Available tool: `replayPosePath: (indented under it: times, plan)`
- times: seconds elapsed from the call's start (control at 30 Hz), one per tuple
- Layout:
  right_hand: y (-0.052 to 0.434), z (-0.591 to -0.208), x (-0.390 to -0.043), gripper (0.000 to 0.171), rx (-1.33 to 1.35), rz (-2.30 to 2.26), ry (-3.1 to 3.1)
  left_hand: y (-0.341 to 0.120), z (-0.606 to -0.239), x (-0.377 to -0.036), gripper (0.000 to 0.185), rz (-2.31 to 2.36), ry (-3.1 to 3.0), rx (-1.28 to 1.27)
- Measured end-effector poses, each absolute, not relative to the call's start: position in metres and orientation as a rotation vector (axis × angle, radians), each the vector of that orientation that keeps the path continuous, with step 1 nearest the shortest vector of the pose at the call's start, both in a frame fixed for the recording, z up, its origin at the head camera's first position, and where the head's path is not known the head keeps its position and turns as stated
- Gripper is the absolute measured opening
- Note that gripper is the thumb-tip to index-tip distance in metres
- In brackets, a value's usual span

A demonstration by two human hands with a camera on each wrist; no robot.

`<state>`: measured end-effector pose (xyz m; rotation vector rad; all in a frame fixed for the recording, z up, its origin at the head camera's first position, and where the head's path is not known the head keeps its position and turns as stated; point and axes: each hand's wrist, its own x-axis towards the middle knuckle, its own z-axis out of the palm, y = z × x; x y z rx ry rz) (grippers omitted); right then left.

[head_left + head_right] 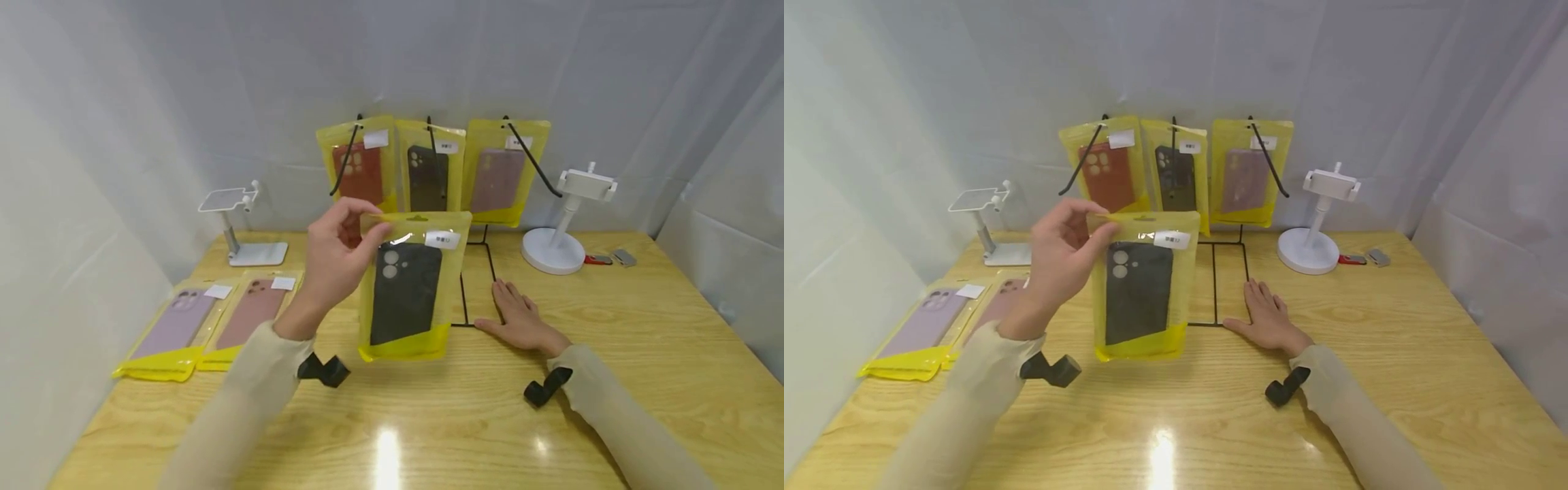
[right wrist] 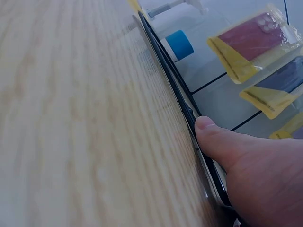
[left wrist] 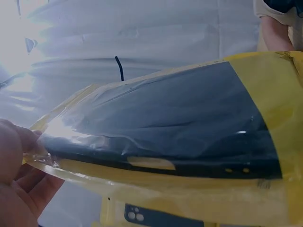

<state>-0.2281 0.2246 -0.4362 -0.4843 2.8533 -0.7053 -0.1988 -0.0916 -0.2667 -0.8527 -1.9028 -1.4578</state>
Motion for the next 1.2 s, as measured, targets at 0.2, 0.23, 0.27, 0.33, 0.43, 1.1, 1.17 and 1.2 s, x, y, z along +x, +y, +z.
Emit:
replayPosePath:
  times: [0.2,0.23,0.27,0.33,0.43,1.1,1.17,1.2]
  plan:
    - [0.225,-0.435,-0.227,0.094,-0.484,-0.702,2.85,-0.074,-0.255,-0.205,0.015,-1.451,-1.88,-0.925]
    - [0.225,-0.435,-0.227,0.094,-0.484,-0.704,2.849,-0.071,-0.253,-0.206,0.015,-1.458,-1.873,-0.929]
    - [0.225,-0.435,-0.227,0.094,-0.486,-0.703,2.849,-0.069,-0.252,-0.207,0.015,-1.467,-1.869,-0.932]
    - [0.226,-0.435,-0.227,0.093,-0.484,-0.705,2.849,-0.064,-0.25,-0.21,0.015,-1.488,-1.87,-0.926]
    - [0.226,-0.436,-0.227,0.092,-0.478,-0.712,2.846,-0.059,-0.25,-0.213,0.016,-1.507,-1.892,-0.902]
    - [0.226,-0.435,-0.228,0.094,-0.485,-0.708,2.849,-0.051,-0.245,-0.227,0.019,-1.39,-2.025,-0.759]
    - [0.226,-0.434,-0.228,0.094,-0.49,-0.708,2.852,-0.05,-0.242,-0.229,0.019,-1.368,-2.062,-0.734]
    - [0.226,-0.434,-0.228,0.094,-0.493,-0.709,2.854,-0.049,-0.241,-0.23,0.019,-1.361,-2.079,-0.725]
